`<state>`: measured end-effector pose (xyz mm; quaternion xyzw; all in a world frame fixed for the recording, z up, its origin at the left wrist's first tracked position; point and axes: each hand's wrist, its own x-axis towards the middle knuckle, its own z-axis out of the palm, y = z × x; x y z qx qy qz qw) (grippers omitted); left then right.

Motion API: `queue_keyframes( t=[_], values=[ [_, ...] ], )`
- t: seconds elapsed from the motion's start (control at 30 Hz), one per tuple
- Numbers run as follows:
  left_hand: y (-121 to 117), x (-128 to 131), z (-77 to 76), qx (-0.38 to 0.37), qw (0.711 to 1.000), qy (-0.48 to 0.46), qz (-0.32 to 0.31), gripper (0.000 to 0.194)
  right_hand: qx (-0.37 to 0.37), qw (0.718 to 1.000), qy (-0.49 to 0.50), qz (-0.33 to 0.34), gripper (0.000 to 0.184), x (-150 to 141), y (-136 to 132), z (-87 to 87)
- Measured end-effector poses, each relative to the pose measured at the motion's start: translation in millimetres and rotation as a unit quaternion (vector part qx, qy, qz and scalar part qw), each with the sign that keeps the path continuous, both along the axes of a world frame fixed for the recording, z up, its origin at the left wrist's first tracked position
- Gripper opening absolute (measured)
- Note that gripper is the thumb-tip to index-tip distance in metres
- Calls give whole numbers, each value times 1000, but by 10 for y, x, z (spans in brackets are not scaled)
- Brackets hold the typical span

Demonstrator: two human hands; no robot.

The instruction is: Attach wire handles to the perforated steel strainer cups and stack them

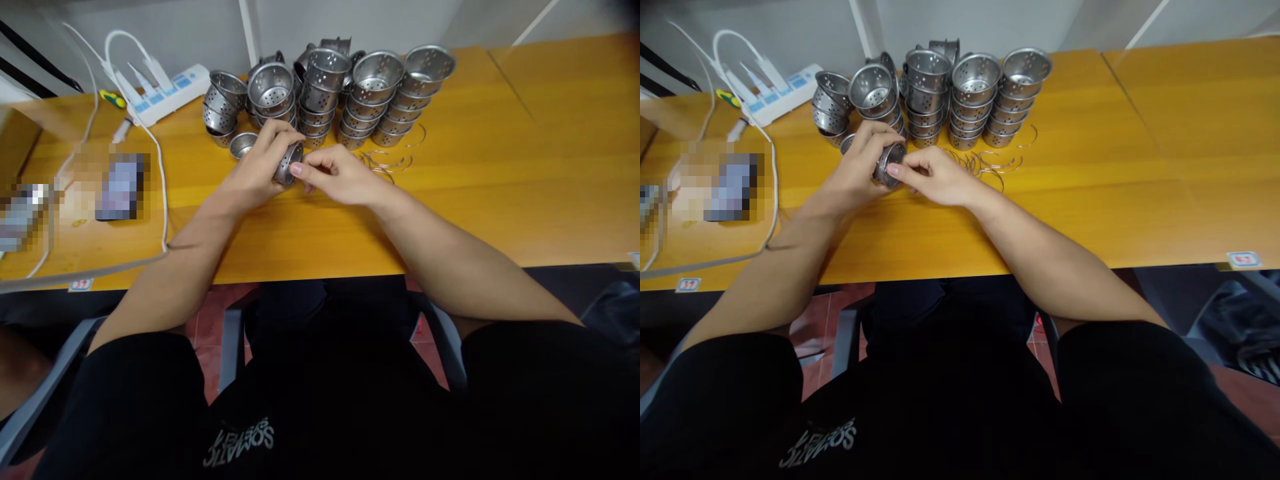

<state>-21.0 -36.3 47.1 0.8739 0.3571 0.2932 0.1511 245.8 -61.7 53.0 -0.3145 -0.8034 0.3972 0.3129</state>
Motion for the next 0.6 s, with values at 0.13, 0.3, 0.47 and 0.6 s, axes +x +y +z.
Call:
queue_keyframes(
  t=[0.13, 0.3, 0.47, 0.6],
  values=[
    [32, -14, -20, -7, 1000, 5, -3, 80, -4, 1000, 7, 2, 99, -3, -14, 16],
    [52, -37, 1, 13, 1000, 4, -2, 82, 10, 1000, -3, 9, 99, 29, 17, -5],
    [-64, -143, 223, 43, 998, -33, 33, 82, 49, 997, 50, 36, 92, 92, 12, 28],
    [22, -379, 282, 93, 991, -46, 88, 88, 24, 996, 83, 33, 84, 102, -60, 79]
  ],
)
